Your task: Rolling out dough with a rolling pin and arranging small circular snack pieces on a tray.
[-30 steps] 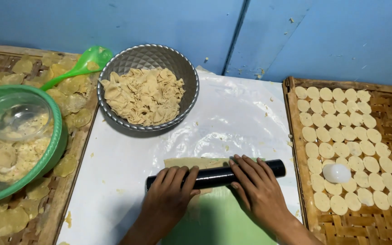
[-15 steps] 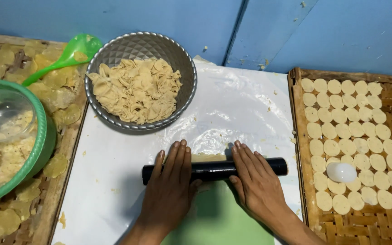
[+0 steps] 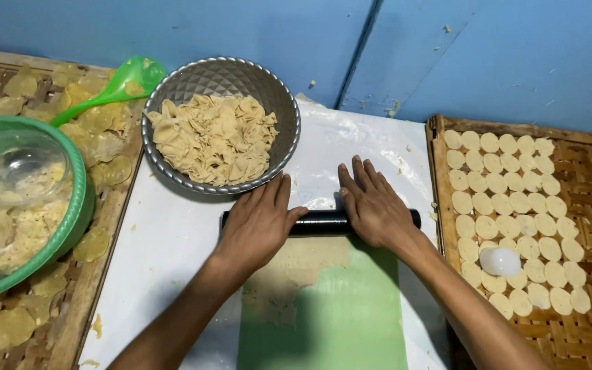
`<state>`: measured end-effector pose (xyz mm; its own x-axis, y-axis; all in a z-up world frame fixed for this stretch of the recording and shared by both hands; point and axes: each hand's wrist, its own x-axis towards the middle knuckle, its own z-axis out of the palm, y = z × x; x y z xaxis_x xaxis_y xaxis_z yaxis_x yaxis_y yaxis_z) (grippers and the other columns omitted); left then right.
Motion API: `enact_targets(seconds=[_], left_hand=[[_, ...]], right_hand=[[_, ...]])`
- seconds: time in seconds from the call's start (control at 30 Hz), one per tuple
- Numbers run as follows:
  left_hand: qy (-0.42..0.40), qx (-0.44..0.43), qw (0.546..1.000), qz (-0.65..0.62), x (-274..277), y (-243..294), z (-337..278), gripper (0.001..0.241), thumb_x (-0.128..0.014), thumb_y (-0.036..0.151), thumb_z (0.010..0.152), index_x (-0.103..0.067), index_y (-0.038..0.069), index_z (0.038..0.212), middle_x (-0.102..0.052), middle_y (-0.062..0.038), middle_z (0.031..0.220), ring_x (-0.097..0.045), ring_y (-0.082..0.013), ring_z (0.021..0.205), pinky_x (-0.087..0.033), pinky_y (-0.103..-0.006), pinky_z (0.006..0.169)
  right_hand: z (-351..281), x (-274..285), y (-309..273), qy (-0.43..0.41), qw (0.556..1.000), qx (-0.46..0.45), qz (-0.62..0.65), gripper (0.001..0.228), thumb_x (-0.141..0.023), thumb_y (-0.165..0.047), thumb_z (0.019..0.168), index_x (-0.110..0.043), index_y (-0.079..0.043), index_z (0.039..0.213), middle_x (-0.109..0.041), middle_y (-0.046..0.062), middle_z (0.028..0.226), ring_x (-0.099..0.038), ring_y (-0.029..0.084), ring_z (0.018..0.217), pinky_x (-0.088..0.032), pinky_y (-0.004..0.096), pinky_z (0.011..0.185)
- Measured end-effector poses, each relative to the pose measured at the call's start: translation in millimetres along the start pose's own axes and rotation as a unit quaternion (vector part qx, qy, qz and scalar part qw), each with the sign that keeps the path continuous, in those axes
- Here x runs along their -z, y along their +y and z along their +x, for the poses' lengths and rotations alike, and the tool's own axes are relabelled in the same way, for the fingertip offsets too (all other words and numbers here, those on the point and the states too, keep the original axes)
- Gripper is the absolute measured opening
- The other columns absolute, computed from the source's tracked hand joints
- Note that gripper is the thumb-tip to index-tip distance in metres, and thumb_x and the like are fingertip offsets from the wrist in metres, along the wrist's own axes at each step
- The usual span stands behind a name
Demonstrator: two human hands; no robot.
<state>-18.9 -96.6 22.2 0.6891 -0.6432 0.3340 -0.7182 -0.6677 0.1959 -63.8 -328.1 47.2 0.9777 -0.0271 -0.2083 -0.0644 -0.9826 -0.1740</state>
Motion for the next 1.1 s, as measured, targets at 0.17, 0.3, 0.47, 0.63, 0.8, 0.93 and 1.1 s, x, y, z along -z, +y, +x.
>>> enact_targets(seconds=[0.17, 0.3, 0.47, 0.63, 0.8, 0.93, 1.1], left_hand=[[0.008, -0.025, 0.999, -0.036, 15.0, -27.2, -29.9, 0.042, -0.052, 0.040, 0.104, -0.064, 0.014, 0.135, -0.065, -0.008, 0.120, -0.066, -0.0291, 0.111, -0.052, -0.0414, 0.084], [0.063, -0.021, 0.996, -0.064, 9.6, -39.2, -38.8, 0.033, -0.057, 0.035, 0.103, -0.068, 0.021, 0.132, -0.070, -0.007, 0.107, -0.068, -0.0298, 0.104, -0.051, -0.0409, 0.087], [0.075, 0.018, 0.992, -0.101, 2.2, -46.1, -36.5, 0.031, -0.055, 0.036, 0.104, -0.069, 0.023, 0.128, -0.074, -0.007, 0.106, -0.071, -0.0287, 0.101, -0.052, -0.0405, 0.082], [0.083, 0.014, 0.991, -0.107, -5.2, -49.7, -36.5, 0.023, -0.056, 0.033, 0.105, -0.070, 0.022, 0.120, -0.074, -0.004, 0.103, -0.071, -0.0276, 0.100, -0.053, -0.0394, 0.084], [0.097, 0.012, 0.989, -0.110, 2.7, -47.6, -34.2, 0.020, -0.057, 0.030, 0.105, -0.071, 0.019, 0.114, -0.074, -0.008, 0.092, -0.072, -0.0318, 0.089, -0.055, -0.0417, 0.077], [0.106, 0.017, 0.989, -0.100, 3.4, -47.7, -34.1, 0.019, -0.058, 0.029, 0.105, -0.071, 0.018, 0.114, -0.074, -0.009, 0.091, -0.072, -0.0326, 0.088, -0.056, -0.0422, 0.077], [0.105, 0.029, 0.989, -0.104, 5.3, -45.3, -33.6, 0.019, -0.057, 0.029, 0.105, -0.071, 0.018, 0.113, -0.074, -0.011, 0.089, -0.072, -0.0344, 0.085, -0.056, -0.0433, 0.074]], right_hand=[[12.2, 9.8, -2.9, 0.083, 0.996, -0.005, 0.040, 0.061, -0.023, -0.045, 0.111, -0.035, -0.011, 0.161, -0.031, 0.025, 0.164, -0.021, 0.042, 0.156, -0.019, 0.050, 0.126], [7.6, 10.4, -7.5, 0.248, 0.961, 0.067, 0.103, 0.045, -0.038, -0.025, 0.113, -0.058, 0.004, 0.141, -0.055, 0.031, 0.139, -0.047, 0.048, 0.139, -0.038, 0.053, 0.116], [-19.2, -9.8, 2.3, 0.300, 0.933, 0.111, 0.163, 0.022, -0.063, -0.027, 0.102, -0.075, -0.014, 0.116, -0.067, 0.005, 0.102, -0.068, 0.028, 0.103, -0.056, 0.041, 0.090], [-40.5, -15.7, -9.7, 0.287, 0.930, 0.195, 0.123, 0.020, -0.072, -0.025, 0.093, -0.081, -0.017, 0.110, -0.070, 0.005, 0.093, -0.069, 0.024, 0.093, -0.059, 0.036, 0.078], [-33.6, -32.8, -7.6, 0.399, 0.859, 0.321, 0.001, 0.011, -0.067, -0.013, 0.098, -0.077, -0.011, 0.094, -0.068, 0.008, 0.084, -0.067, 0.026, 0.075, -0.056, 0.033, 0.064], [-31.3, -47.6, -3.6, 0.375, 0.874, 0.307, -0.028, 0.012, -0.063, -0.011, 0.099, -0.075, -0.010, 0.098, -0.066, 0.007, 0.085, -0.064, 0.026, 0.075, -0.055, 0.035, 0.065], [-46.2, -37.9, -15.2, 0.195, 0.954, 0.087, 0.210, 0.010, -0.065, -0.018, 0.097, -0.070, -0.013, 0.104, -0.076, 0.007, 0.081, -0.076, 0.027, 0.078, -0.060, 0.038, 0.072]])
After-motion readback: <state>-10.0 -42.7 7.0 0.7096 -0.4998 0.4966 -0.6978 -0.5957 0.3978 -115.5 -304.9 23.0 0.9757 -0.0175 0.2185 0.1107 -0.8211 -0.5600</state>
